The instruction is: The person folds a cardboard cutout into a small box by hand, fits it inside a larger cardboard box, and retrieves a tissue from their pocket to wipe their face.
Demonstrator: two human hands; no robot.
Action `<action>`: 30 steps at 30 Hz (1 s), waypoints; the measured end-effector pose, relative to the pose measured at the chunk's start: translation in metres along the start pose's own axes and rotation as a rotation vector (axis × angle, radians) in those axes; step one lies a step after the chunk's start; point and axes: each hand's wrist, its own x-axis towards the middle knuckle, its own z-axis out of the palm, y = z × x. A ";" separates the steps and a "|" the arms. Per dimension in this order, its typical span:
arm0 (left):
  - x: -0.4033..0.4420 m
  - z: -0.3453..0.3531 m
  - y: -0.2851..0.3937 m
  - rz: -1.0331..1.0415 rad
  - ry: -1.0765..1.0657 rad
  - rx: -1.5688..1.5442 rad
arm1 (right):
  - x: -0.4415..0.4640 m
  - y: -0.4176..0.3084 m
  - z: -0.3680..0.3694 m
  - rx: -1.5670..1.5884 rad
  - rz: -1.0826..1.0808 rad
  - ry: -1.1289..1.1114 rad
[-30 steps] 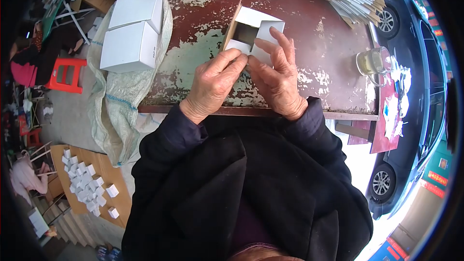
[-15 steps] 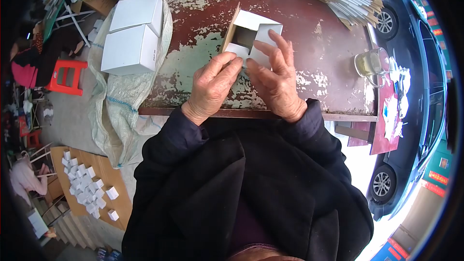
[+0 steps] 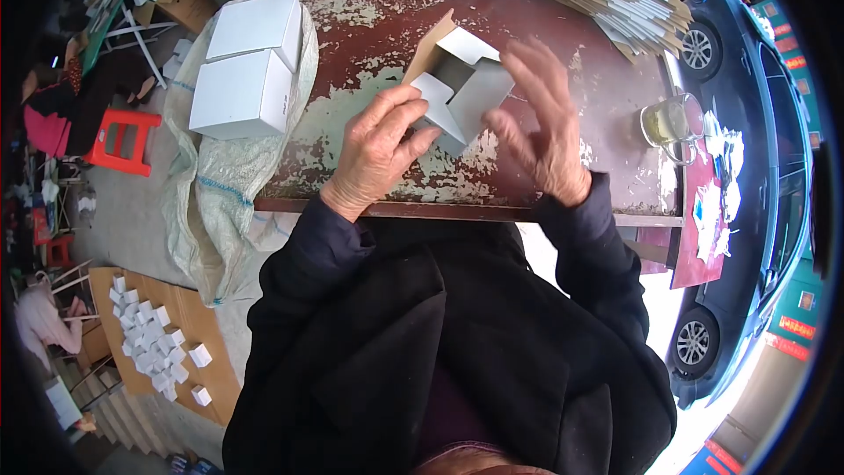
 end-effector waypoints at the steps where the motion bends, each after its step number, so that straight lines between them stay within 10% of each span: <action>1: 0.002 -0.001 -0.001 -0.012 -0.008 -0.023 | 0.005 0.009 -0.001 -0.018 0.017 -0.040; 9: 0.015 -0.010 -0.024 -0.072 -0.063 -0.117 | 0.023 0.034 -0.006 0.126 0.278 -0.379; 19: 0.023 -0.001 -0.026 -0.304 0.213 -0.146 | 0.030 0.037 -0.005 0.092 0.313 -0.388; 30: 0.025 0.000 -0.032 -0.380 0.027 -0.290 | 0.024 0.045 0.005 0.128 0.239 -0.300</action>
